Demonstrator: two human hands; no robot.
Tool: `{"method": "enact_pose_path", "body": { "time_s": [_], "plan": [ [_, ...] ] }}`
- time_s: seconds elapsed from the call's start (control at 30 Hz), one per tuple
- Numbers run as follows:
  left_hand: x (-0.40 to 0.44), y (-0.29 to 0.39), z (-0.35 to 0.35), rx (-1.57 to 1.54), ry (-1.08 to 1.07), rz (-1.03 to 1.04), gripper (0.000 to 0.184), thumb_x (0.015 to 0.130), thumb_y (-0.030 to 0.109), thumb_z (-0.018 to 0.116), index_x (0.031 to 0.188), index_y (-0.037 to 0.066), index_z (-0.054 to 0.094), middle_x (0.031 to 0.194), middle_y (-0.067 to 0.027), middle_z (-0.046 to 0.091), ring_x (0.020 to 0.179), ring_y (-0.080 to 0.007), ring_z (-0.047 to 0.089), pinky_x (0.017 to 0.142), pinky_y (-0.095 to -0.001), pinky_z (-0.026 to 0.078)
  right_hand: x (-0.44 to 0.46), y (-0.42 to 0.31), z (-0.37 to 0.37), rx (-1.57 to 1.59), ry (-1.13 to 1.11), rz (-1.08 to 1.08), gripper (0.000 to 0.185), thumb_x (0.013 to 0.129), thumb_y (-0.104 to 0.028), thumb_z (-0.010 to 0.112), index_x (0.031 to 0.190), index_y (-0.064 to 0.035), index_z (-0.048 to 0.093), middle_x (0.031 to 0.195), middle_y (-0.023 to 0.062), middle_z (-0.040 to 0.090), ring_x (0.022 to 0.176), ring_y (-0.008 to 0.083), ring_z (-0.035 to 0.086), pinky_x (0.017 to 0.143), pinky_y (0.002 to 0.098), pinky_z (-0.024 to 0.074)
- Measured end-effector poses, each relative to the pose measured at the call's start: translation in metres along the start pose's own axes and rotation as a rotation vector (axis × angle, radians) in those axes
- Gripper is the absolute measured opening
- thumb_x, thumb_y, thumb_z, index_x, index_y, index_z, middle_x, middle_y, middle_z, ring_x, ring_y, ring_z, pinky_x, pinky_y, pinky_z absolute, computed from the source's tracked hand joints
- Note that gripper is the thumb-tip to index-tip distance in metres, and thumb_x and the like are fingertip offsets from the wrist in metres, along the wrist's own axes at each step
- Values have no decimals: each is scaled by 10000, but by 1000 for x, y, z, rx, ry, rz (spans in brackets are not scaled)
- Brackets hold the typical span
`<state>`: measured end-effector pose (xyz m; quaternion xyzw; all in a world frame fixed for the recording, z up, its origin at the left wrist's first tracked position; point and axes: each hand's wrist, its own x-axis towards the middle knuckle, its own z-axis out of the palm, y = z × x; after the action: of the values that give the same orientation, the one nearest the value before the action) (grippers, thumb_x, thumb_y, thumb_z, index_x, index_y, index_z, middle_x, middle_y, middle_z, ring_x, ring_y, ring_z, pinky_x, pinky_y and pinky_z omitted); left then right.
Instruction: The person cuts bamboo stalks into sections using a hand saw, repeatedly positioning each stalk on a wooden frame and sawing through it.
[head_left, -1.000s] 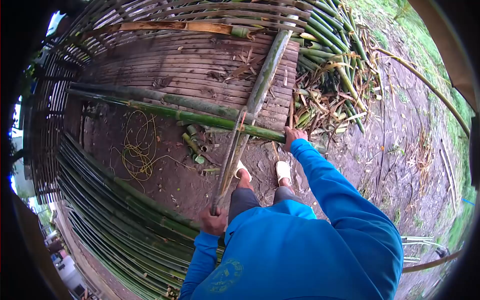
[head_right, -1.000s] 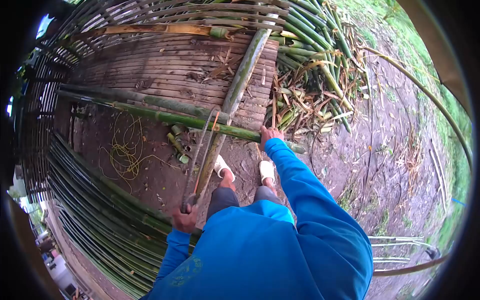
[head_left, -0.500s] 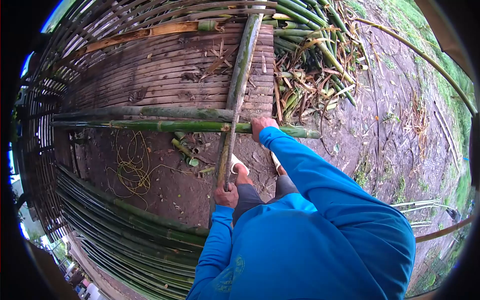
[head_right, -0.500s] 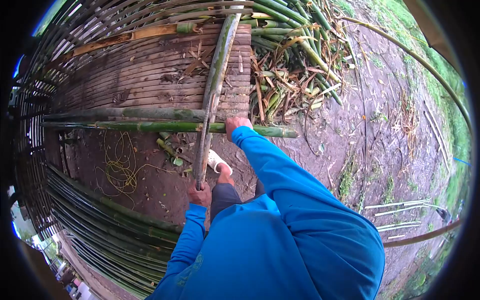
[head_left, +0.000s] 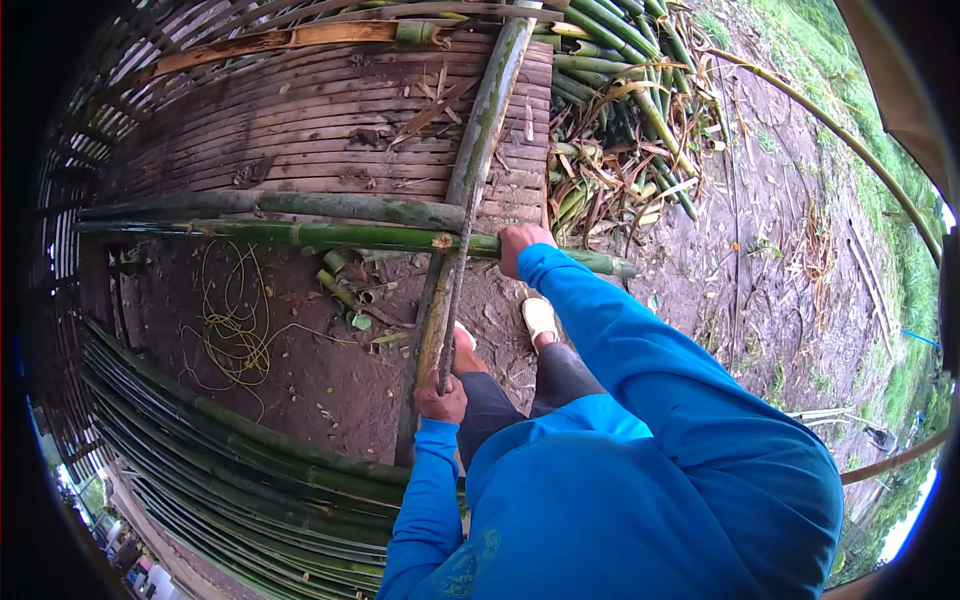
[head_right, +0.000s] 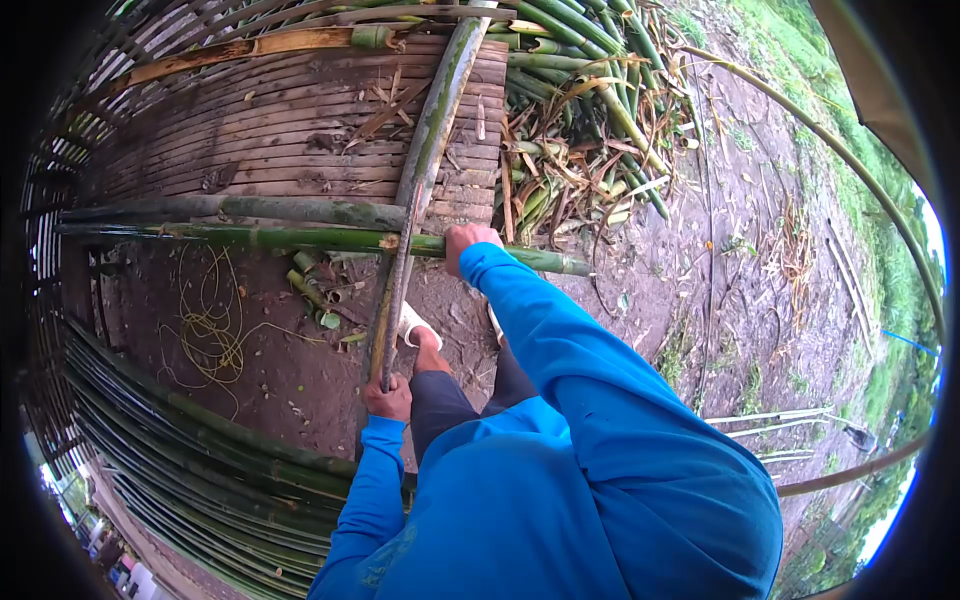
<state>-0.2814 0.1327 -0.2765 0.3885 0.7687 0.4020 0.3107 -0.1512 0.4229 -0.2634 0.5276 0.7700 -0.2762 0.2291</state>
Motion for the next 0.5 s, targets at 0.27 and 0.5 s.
{"method": "enact_pose_path", "body": {
  "time_s": [0.27, 0.5],
  "plan": [
    [-43, 23, 25, -43, -36, -62, 276, 769, 35, 598, 612, 88, 377, 509, -9, 329, 471, -116, 311, 437, -322, 315, -17, 25, 14, -57, 25, -49, 251, 709, -202, 566, 884, -57, 673, 890, 193, 659, 855, 349, 643, 753, 424, 526],
    [-118, 113, 38, 107, -102, -157, 168, 726, 79, 566, 612, 54, 445, 519, -180, 465, 493, -400, 508, 449, -459, 376, -73, 105, 68, -19, -31, 7, 282, 714, -219, 565, 934, -74, 667, 932, 188, 655, 885, 340, 640, 792, 426, 514]
  ]
}}
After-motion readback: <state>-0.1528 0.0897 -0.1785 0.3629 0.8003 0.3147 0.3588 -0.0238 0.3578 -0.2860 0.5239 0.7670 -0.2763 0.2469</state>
